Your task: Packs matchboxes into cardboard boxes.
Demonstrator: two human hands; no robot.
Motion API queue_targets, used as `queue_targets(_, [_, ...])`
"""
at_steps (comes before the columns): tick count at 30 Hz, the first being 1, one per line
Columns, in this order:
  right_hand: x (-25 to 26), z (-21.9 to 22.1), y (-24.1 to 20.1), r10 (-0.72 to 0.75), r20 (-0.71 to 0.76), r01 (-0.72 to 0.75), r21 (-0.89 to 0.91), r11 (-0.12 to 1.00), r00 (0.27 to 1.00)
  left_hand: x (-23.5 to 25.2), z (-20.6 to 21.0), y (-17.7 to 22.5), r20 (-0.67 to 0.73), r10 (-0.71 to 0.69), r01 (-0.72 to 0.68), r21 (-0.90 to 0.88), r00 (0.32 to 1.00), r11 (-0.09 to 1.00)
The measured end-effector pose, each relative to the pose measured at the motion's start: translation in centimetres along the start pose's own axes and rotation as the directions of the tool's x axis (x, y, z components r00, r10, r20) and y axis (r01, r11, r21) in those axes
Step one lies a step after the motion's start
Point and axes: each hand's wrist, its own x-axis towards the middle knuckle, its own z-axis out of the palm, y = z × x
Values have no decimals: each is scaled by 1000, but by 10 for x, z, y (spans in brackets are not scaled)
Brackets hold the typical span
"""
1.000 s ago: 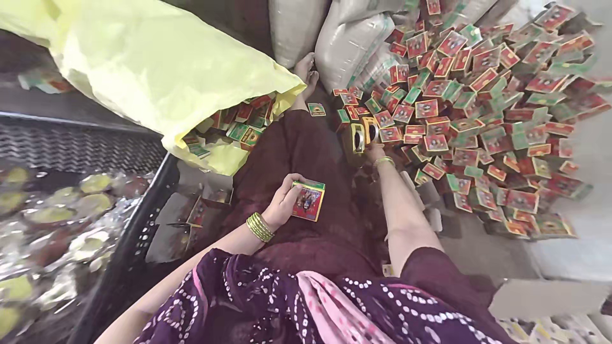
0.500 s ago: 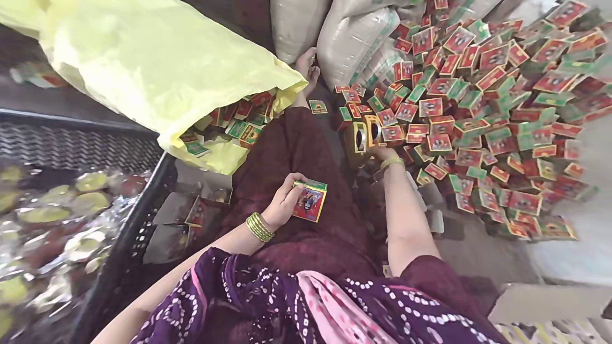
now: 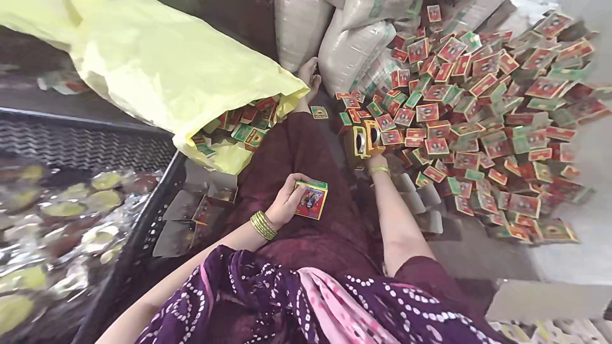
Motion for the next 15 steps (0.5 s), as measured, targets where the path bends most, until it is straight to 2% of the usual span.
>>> queue_targets(2, [-14,-7,-8,-204,62,189,187,964,977,1,1,-2,-39,32,-32,6,999,999])
queue_targets(4, [-55,-17,-20,-403,100,298,520,800,910,1,2,-3,-71,34,-32,27,997,999])
queue_targets(6, [-110,-28,-33,-529,98,279,762,584,843,1,3,-3,-89,12,-7,58,996,998])
queue_targets(9, [-179,-32,-44,-642,79,223,899,376,763,1,5,-6,-98,35,-25,99,995,995])
queue_targets(12, [-216,-23,-50,-652,123,136,933,332,749,-1,5,-6,-100,101,-84,160,990,983])
queue_targets(15, [-224,-9,-55,-585,207,64,911,408,784,-5,4,-8,-81,118,-105,151,990,983])
